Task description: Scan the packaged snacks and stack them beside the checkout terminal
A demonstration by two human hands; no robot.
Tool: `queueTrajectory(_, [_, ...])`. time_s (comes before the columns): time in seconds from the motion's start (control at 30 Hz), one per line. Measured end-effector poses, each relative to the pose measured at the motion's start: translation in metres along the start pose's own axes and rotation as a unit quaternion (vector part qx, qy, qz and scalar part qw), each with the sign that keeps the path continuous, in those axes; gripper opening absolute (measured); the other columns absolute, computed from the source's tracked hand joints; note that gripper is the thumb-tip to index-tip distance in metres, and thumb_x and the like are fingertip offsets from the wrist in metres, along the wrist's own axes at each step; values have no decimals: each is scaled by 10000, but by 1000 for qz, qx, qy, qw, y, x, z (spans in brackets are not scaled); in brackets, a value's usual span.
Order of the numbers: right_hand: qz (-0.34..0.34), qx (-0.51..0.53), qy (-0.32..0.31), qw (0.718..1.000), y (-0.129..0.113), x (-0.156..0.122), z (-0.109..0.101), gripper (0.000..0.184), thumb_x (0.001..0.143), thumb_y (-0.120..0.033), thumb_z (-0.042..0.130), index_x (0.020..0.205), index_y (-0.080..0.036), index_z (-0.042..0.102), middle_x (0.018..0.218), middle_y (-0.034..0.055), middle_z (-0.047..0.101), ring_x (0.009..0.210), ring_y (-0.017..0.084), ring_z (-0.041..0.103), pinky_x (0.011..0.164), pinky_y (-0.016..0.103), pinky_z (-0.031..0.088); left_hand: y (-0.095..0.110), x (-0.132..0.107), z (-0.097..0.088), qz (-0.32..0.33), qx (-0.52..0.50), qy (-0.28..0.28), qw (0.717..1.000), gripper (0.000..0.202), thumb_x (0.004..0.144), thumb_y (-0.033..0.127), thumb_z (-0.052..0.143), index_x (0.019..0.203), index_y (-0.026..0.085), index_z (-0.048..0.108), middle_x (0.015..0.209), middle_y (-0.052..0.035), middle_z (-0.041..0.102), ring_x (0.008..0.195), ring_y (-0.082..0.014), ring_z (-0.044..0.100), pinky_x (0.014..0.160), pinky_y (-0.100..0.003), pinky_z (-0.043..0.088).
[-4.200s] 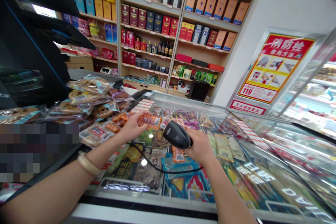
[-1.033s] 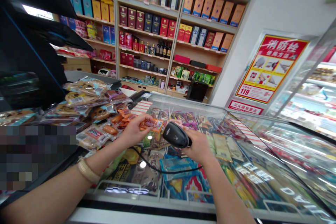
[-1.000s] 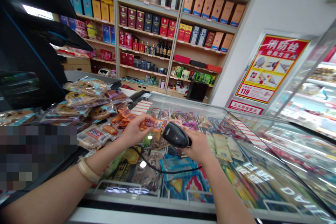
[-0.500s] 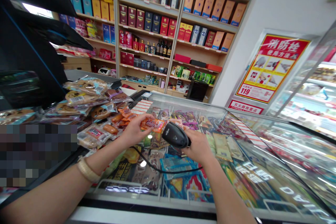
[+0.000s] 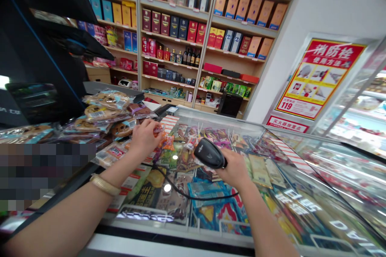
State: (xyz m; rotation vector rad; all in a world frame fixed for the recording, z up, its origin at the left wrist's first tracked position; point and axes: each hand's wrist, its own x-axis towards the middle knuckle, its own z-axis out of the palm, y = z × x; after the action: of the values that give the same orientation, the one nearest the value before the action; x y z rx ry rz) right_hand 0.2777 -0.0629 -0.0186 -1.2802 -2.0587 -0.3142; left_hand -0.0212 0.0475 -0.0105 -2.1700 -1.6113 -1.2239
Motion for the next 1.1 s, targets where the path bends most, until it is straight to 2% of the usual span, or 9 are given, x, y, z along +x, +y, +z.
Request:
queueTrajectory(0.17, [2,14,-2,1000,-2,1,-1,171,772,-281,577,891,-218,682,752,41,678,683,184,618,639,277,474,-3,-3,-5,-8,93,-2,996,158,782,238,572,843,191,709,1125,-144,611,1099,-339,512,939,-507,361])
queueTrajectory(0.3, [25,21,-11,999,-2,1,-4,112,766,-288,598,824,-235,678,742,39,675,690,191,625,646,283,485,5,-7,-5,-2,61,21,998,214,784,251,581,945,208,716,1232,-162,576,1187,-374,446,994,-567,314])
queueTrajectory(0.4, [31,18,17,999,-2,2,-4,109,780,-327,606,776,-229,655,704,28,655,649,180,614,611,270,464,12,-11,0,31,28,15,999,299,788,229,586,1070,220,686,1257,-156,568,1209,-358,446,1014,-556,323])
queueTrajectory(0.57, [26,7,44,999,0,2,-2,80,779,-290,592,752,-226,633,695,19,641,614,166,594,590,260,442,34,-19,17,125,-107,-104,981,362,782,177,561,1132,185,653,1176,-145,606,1097,-284,568,962,-435,445])
queueTrajectory(0.7, [18,15,48,999,2,2,1,66,755,-243,582,760,-225,646,717,26,660,662,176,614,632,261,463,52,-6,34,93,-169,-180,965,377,808,215,548,1174,180,630,1147,-137,642,1045,-252,624,919,-355,479])
queueTrajectory(0.77, [19,15,59,998,3,2,3,101,745,-251,588,809,-216,658,732,33,674,675,181,624,644,263,471,59,5,41,45,-149,-225,962,321,810,254,564,1108,183,658,1063,-135,682,996,-265,647,892,-352,480])
queueTrajectory(0.87, [22,15,64,998,3,3,4,144,716,-249,603,838,-208,667,762,43,695,691,188,638,643,263,474,65,20,54,-15,-125,-274,954,162,784,300,614,877,191,689,877,-121,711,943,-289,666,851,-346,475])
queueTrajectory(0.97, [26,19,63,997,2,4,5,166,713,-254,606,856,-208,675,795,49,713,704,194,651,655,271,478,68,24,69,-41,-125,-279,951,135,698,297,697,656,188,629,786,-137,704,917,-328,674,821,-362,473])
queueTrajectory(1.1, [34,24,55,998,3,4,6,212,720,-272,610,913,-216,678,856,50,727,752,196,662,694,280,489,68,19,86,-78,-158,-272,946,179,582,197,732,555,193,555,746,-162,694,907,-369,673,796,-388,468])
